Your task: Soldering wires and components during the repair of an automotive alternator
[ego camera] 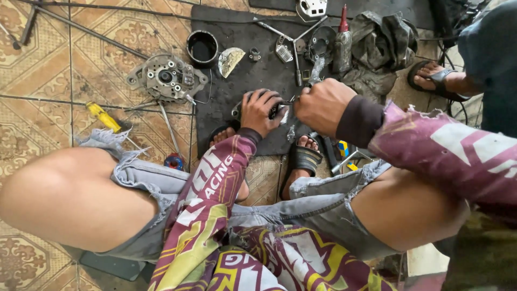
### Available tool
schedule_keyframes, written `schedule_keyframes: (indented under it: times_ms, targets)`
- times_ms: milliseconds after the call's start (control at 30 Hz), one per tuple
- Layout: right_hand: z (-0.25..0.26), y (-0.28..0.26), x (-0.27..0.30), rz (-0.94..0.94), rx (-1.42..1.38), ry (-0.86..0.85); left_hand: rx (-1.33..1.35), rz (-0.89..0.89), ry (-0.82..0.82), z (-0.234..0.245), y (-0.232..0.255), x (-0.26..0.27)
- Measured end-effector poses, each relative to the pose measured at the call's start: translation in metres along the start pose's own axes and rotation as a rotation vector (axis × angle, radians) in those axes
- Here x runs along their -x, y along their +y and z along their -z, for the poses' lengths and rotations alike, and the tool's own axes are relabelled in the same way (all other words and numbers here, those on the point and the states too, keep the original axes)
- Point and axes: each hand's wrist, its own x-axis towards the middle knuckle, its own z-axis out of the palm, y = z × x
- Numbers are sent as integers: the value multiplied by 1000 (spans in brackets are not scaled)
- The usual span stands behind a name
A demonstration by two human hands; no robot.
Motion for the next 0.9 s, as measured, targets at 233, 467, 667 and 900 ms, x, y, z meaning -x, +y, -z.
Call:
schedule_keyframes:
  times_ms: [233,467,667,900]
  targets:
    - [-4,-4,-3,-235,-233,-157,-74,-12,94,2,9,-1]
    - [-15,18,-5,-796,-709,-422,-53,-38,63,9,6,-11]
    - [8,4,5,-212,-223,-166,53,-28,-156,26,4,-16]
    - [-10,2,14,-244,-275,-249,65,-34,-151,5,-1,-7]
